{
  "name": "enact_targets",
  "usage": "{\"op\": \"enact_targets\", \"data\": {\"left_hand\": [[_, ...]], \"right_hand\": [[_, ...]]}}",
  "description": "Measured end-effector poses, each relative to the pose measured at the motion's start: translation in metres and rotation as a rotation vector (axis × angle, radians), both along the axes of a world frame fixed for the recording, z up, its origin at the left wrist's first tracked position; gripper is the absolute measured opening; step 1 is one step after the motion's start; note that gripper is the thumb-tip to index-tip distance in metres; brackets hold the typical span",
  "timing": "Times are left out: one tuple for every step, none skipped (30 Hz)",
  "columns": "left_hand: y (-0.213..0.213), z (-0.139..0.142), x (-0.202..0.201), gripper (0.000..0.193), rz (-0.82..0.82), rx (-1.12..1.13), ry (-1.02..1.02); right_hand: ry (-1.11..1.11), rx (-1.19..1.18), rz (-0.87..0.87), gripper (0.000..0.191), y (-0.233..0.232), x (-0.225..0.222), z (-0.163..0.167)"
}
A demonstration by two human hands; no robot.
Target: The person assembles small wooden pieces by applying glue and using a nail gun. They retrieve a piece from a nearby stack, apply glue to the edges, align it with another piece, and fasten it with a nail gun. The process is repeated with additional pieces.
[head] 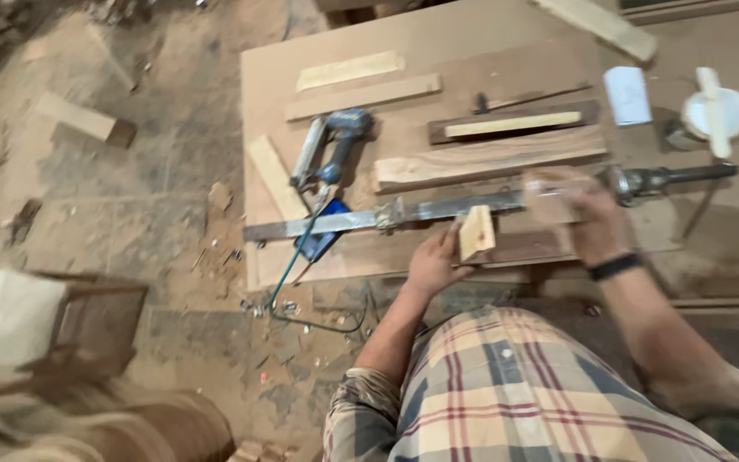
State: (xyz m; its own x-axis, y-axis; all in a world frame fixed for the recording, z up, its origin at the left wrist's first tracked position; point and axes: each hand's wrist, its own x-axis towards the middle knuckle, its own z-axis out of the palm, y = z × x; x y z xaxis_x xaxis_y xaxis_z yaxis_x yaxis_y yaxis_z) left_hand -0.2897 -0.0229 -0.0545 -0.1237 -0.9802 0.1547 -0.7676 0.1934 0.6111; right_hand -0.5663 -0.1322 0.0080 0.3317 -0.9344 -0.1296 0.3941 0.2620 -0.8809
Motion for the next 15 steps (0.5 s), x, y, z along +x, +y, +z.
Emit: {"op": "enact_targets", "data": {"left_hand": [[0.002, 0.010, 0.001, 0.104, -0.010, -0.053, 0.050], [0.004, 0.021, 0.001, 0.108, -0.022, -0.107, 0.101], [0.006, 0.033, 0.000, 0.109, -0.022, -0.150, 0.133], [0.008, 0.046, -0.002, 0.109, -0.026, -0.194, 0.166], [0.010, 0.061, -0.004, 0.110, -0.033, -0.236, 0.201], [0.012, 0.074, -0.006, 0.108, -0.053, -0.274, 0.279], [0.013, 0.087, -0.006, 0.106, -0.076, -0.312, 0.359], [0.012, 0.098, -0.004, 0.104, -0.104, -0.352, 0.439], [0.012, 0.108, -0.003, 0.101, -0.103, -0.346, 0.448], [0.009, 0.116, -0.003, 0.098, -0.107, -0.344, 0.460], [0.006, 0.122, -0.002, 0.096, -0.116, -0.344, 0.476], [0.003, 0.126, -0.001, 0.087, -0.119, -0.343, 0.462], [-0.001, 0.129, 0.001, 0.079, -0.126, -0.345, 0.449], [-0.005, 0.131, 0.001, 0.070, -0.131, -0.349, 0.435], [-0.007, 0.132, 0.000, 0.069, -0.137, -0.344, 0.458]], "right_hand": [[-0.116, 0.057, -0.019, 0.062, 0.003, -0.008, 0.010], [-0.228, 0.116, -0.041, 0.064, 0.006, -0.014, 0.021], [-0.209, 0.007, 0.012, 0.064, 0.010, -0.018, 0.034], [-0.191, -0.104, 0.059, 0.065, 0.013, -0.020, 0.049], [-0.026, -0.251, 0.068, 0.075, 0.016, -0.020, 0.065], [0.142, -0.398, 0.075, 0.086, 0.019, -0.021, 0.082], [0.236, -0.525, 0.081, 0.089, 0.022, -0.020, 0.101], [0.330, -0.653, 0.082, 0.092, 0.025, -0.019, 0.120], [0.427, -0.782, 0.078, 0.095, 0.027, -0.016, 0.138], [0.622, -0.916, 0.094, 0.100, 0.027, -0.014, 0.156], [0.826, -1.046, 0.108, 0.106, 0.026, -0.011, 0.173], [1.040, -1.168, 0.118, 0.112, 0.024, -0.006, 0.187], [1.031, -1.195, 0.143, 0.111, 0.022, 0.001, 0.197], [1.019, -1.222, 0.170, 0.110, 0.019, 0.009, 0.206], [1.003, -1.247, 0.197, 0.110, 0.017, 0.017, 0.212]]}}
